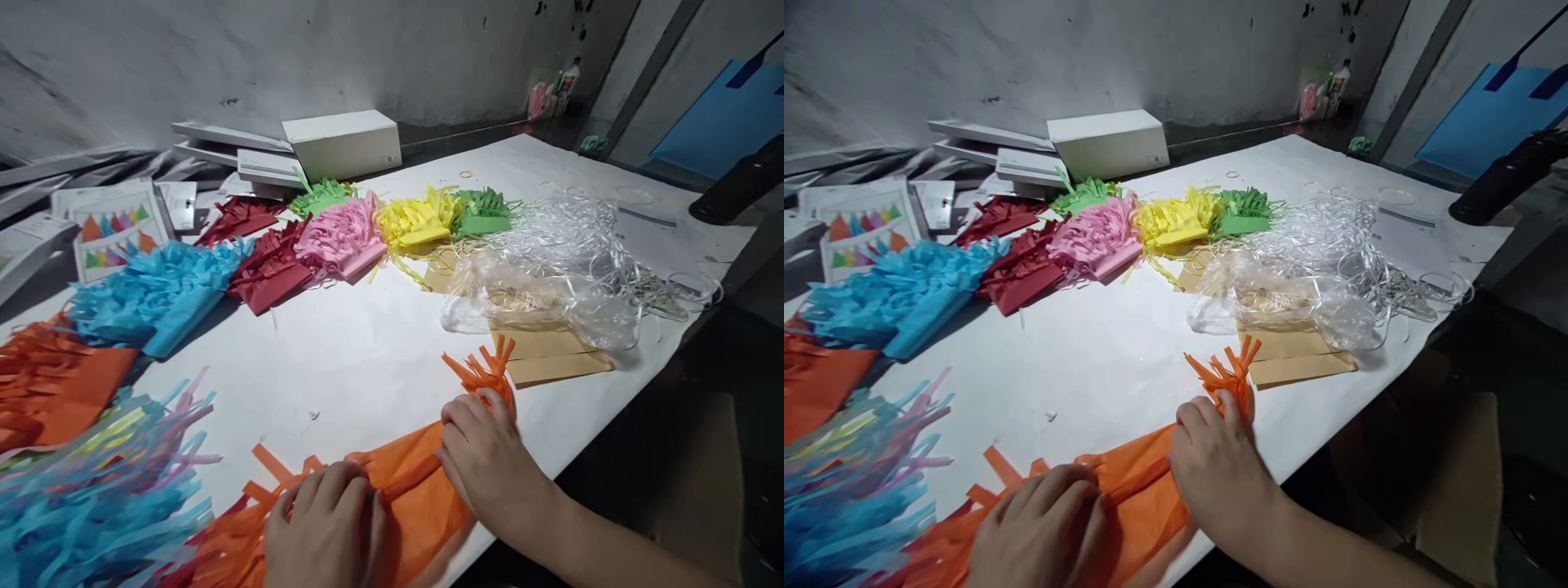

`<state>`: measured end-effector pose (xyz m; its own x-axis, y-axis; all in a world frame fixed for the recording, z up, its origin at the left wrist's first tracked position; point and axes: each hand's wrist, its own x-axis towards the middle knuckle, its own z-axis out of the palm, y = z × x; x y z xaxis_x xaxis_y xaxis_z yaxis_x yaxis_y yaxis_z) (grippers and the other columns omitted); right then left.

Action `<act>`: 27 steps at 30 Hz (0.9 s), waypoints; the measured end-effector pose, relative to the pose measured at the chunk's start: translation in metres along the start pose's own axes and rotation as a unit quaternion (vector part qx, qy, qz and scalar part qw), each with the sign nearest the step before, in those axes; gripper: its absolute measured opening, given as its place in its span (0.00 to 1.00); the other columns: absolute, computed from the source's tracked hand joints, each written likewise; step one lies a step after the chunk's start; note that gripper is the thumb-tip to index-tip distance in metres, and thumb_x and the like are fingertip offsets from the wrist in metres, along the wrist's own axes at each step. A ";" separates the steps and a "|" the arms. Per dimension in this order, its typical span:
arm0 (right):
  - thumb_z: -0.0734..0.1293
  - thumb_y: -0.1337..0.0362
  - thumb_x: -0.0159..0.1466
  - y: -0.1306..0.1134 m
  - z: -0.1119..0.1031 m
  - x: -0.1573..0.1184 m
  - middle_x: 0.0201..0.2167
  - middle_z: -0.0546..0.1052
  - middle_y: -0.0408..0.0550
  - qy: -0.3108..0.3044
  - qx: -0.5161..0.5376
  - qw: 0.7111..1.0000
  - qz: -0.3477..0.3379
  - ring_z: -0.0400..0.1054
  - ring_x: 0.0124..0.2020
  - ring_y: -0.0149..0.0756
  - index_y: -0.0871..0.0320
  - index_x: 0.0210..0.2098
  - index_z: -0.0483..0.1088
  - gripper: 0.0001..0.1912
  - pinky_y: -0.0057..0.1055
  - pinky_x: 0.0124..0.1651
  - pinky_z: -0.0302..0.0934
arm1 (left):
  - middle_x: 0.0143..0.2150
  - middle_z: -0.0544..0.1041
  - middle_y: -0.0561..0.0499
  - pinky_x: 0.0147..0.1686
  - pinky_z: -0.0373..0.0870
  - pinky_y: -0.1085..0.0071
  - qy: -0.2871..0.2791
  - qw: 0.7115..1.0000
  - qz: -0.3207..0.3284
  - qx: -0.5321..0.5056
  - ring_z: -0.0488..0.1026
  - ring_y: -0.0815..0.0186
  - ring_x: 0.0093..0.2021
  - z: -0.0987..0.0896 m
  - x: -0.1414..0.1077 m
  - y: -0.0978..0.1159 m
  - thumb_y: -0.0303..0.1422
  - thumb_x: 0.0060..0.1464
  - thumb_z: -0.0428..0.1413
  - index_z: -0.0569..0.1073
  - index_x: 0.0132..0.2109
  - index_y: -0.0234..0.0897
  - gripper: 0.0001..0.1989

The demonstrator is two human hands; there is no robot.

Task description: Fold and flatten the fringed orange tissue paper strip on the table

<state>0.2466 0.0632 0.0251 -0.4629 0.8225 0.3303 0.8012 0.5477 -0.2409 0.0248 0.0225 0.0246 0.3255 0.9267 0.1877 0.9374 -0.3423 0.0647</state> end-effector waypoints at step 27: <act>0.59 0.74 0.70 -0.008 0.005 0.005 0.29 0.70 0.44 0.014 0.028 0.975 -0.222 0.60 0.33 0.38 0.60 0.33 0.71 0.13 0.45 0.58 0.50 | 0.37 0.82 0.55 0.60 0.55 0.53 0.112 0.982 0.043 -0.145 0.76 0.60 0.43 0.001 0.005 0.008 0.23 0.62 0.51 0.75 0.37 0.44 0.12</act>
<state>0.2357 0.0633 0.0240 -0.7480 0.4981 0.4387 0.5021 0.8569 -0.1168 0.0342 0.0242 0.0249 0.3359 0.8464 0.4133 0.8221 -0.4776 0.3099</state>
